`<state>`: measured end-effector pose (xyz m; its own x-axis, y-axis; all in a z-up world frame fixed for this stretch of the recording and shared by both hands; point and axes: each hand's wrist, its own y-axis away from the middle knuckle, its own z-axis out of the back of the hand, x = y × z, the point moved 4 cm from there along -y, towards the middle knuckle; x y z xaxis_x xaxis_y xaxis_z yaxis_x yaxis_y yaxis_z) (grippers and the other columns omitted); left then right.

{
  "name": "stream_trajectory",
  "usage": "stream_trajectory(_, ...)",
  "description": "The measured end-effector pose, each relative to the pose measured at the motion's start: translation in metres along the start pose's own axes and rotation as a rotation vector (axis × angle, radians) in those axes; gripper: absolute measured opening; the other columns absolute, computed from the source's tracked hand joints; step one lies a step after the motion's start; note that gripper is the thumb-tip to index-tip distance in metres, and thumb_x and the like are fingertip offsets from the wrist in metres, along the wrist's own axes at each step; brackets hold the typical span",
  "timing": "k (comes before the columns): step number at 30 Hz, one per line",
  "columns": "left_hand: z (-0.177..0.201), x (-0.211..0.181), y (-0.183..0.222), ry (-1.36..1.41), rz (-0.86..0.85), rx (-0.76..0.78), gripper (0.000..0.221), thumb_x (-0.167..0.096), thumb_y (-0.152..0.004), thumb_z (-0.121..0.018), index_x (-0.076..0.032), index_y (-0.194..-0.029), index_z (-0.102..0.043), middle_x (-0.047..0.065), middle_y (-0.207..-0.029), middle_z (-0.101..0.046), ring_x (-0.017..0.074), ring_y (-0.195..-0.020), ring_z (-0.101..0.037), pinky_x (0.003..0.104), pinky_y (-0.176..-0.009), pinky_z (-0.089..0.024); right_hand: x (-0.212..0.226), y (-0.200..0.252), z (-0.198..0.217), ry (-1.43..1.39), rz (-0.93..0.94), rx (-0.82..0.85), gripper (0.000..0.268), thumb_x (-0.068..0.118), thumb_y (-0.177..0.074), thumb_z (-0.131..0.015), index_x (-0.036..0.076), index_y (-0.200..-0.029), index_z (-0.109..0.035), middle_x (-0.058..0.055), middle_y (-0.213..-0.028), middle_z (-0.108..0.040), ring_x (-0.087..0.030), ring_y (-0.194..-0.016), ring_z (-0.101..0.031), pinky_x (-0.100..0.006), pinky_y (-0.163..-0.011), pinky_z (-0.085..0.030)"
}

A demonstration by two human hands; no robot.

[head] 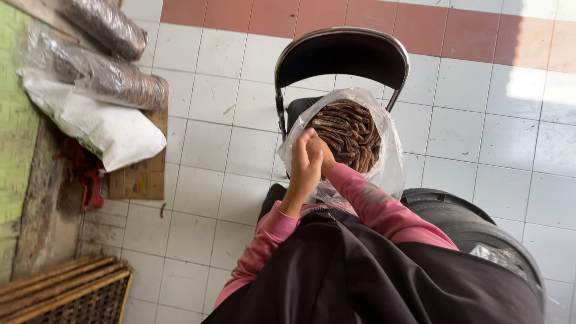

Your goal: The person arranges dried fish on a wooden tray by hand and places them into a plastic bag.

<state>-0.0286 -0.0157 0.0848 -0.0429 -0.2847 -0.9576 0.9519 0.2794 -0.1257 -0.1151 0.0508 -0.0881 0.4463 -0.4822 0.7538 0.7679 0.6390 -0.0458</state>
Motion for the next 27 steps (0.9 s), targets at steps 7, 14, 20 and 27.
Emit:
stream_trajectory(7,-0.005,-0.011,0.005,0.322,0.028,0.342,0.046,0.002,-0.098,-0.058,-0.001,-0.143,-0.049,0.014,-0.143,-0.058,0.0268,-0.132,-0.059,0.038,-0.113,-0.047,-0.01,0.049,-0.029,0.037,-0.031,-0.168,0.019,0.009,-0.095,-0.056,0.004,-0.113,-0.058,-0.016,-0.096,-0.054,-0.03,-0.09,-0.058,-0.037,-0.078,-0.049)
stream_trajectory(14,-0.036,-0.032,0.04,0.433,-0.001,0.773,0.043,0.002,-0.099,-0.06,0.001,-0.14,-0.051,0.015,-0.138,-0.059,0.0243,-0.129,-0.059,0.036,-0.112,-0.045,0.042,0.057,0.009,0.069,-0.137,-0.188,0.023,0.016,-0.089,-0.071,0.006,-0.11,-0.068,-0.011,-0.117,-0.065,-0.026,-0.11,-0.064,-0.035,-0.094,-0.052)
stream_trajectory(20,-0.067,-0.087,0.114,0.527,-0.035,1.288,0.039,-0.003,-0.101,-0.057,0.0,-0.14,-0.05,0.013,-0.138,-0.06,0.0213,-0.127,-0.06,0.033,-0.108,-0.048,0.135,0.233,0.081,-0.609,-0.402,-0.877,0.028,0.014,-0.098,-0.07,0.004,-0.124,-0.066,-0.008,-0.118,-0.066,-0.018,-0.107,-0.063,-0.032,-0.093,-0.052)
stream_trajectory(27,-0.07,-0.128,0.246,0.458,-0.12,1.791,0.035,-0.006,-0.1,-0.062,-0.002,-0.135,-0.057,0.011,-0.126,-0.069,0.0192,-0.114,-0.068,0.031,-0.096,-0.054,0.268,0.482,-0.019,-0.576,-0.748,-1.806,0.022,0.007,-0.1,-0.063,0.001,-0.121,-0.065,-0.007,-0.116,-0.069,-0.014,-0.111,-0.066,-0.029,-0.099,-0.053)
